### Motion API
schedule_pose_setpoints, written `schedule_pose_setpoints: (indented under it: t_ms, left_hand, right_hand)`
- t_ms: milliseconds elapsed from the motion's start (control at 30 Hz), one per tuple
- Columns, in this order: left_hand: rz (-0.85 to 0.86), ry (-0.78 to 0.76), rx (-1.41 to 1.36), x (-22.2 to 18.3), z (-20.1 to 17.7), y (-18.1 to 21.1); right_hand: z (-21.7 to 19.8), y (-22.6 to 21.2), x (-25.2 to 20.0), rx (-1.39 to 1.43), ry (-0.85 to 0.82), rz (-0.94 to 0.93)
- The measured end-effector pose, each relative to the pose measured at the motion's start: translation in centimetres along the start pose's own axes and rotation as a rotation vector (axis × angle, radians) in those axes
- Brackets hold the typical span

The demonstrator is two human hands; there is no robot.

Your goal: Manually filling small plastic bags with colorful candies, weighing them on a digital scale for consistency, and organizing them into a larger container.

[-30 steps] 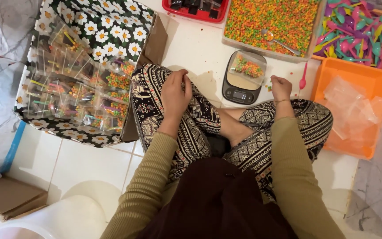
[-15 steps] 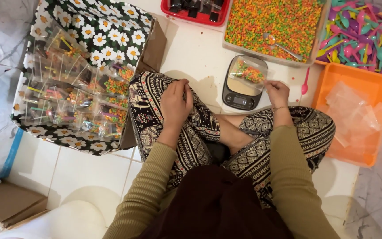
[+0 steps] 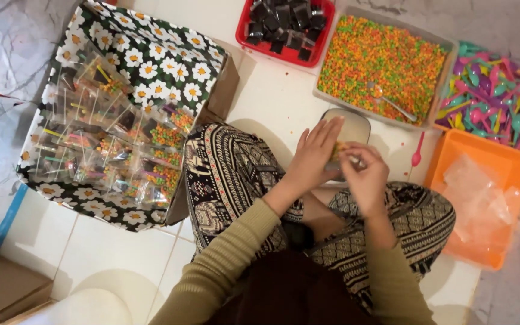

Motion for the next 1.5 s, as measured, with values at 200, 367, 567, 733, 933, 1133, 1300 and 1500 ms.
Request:
schedule_pose_setpoints:
  t_ms: [200, 367, 567, 733, 933, 1133, 1300, 1500]
  left_hand:
    - [-0.018, 0.172, -0.179, 1.6, -3.3, -3.4]
    - [-0.135, 0.403, -0.436, 0.6, -8.1, -5.3]
    - [-0.154, 0.347, -0.466, -1.3, -10.8, -4.1]
    - [-0.134, 0.307, -0.372, -3.8, -11.7, -3.9]
    - [-0.141, 0.287, -0.391, -4.9, -13.5, -2.5]
    - [-0.107, 0.311, -0.359, -4.6, -14.1, -1.8]
    - [-0.105, 0.419, -0.242, -4.0, -14.9, -1.4]
    - [-0.13, 0.485, -0.256, -4.3, -15.1, 0.0]
  right_hand:
    - [2.1, -4.4, 4.0, 0.127, -0.133, -0.079]
    - [5.4, 1.0, 17.5, -0.13, -0.102, -0.264]
    - [18.1, 12.8, 32.0, -0.881, -0.217, -0.513]
    - [22.8, 15.1, 35.1, -1.332, -0.243, -0.354]
    - [22.8, 15.5, 37.0, -1.362, -0.286, -0.167]
    - [17.5, 10.5, 33.6, -0.638, -0.164, -0.238]
    - [9.8, -3.6, 21.5, -0.054, -0.211, -0.227]
    - [1.1, -12.4, 6.8, -0.008, -0.037, -0.222]
Point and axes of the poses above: each hand's wrist, its own x-axis towards the middle knuckle, its own z-axis out of the palm, y = z × x, the point moved 10 cm from there along x, towards the middle knuckle, and after that the axes turned 1 degree about y, right-handed, at the moved point
